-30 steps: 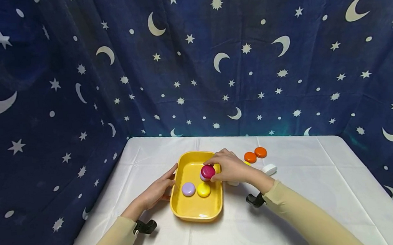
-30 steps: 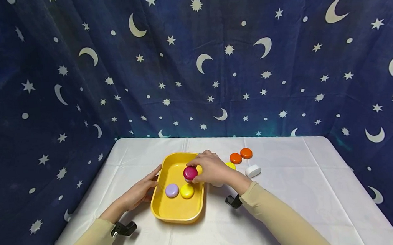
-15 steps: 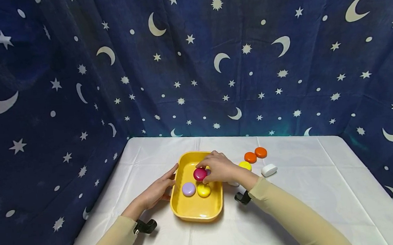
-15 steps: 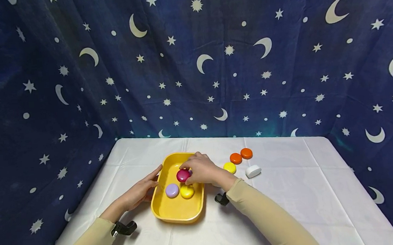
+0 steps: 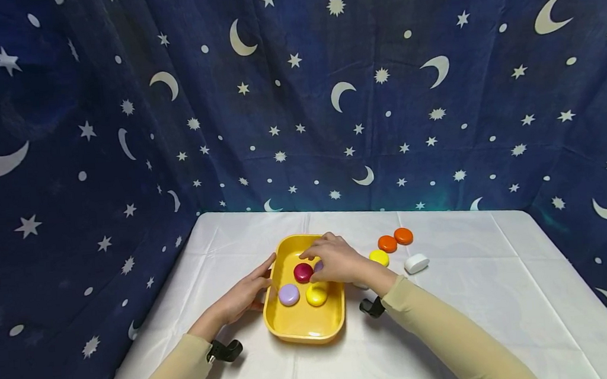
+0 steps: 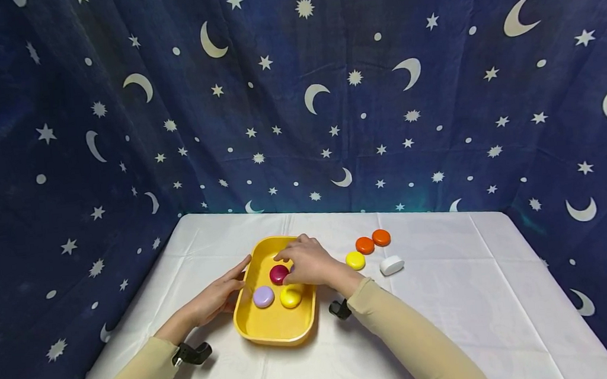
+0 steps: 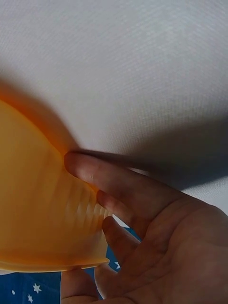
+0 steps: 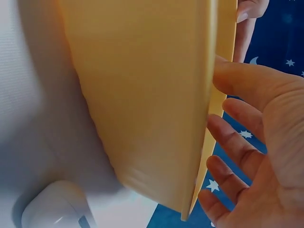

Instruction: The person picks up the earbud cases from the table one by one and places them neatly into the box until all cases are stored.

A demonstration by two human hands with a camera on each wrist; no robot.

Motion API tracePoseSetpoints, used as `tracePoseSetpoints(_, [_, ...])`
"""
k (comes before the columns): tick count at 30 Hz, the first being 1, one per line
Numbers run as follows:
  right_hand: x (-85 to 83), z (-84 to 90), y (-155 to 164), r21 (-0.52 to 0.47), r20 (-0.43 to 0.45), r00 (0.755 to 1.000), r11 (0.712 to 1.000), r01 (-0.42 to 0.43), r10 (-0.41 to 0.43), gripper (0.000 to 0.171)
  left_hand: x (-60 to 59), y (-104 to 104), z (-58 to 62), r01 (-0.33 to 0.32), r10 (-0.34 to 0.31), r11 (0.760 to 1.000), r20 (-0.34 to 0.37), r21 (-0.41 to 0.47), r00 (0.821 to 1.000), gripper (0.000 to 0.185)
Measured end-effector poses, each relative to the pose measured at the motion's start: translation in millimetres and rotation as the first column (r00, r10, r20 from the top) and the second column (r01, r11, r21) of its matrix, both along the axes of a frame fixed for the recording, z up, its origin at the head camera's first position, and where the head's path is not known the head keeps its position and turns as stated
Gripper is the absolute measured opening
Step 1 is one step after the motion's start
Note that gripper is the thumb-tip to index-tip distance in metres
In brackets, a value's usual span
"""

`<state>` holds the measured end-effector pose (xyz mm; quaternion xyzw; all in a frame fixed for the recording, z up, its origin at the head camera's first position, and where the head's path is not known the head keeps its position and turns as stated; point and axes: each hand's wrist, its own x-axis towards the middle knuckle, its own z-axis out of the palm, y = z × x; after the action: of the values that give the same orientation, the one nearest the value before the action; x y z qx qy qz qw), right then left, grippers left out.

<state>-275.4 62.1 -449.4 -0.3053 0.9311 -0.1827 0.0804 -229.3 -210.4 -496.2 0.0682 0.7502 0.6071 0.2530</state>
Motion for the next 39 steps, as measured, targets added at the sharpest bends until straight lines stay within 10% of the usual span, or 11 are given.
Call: tracePoseSetpoints(39, [28.4, 16.3, 133, -0.162, -0.114, 0.98, 0.976, 0.146, -0.166, 0.054, 1.3, 2, -7.0, -0.064, 0.062, 0.996, -0.04, -0.055, 0.997, 0.064])
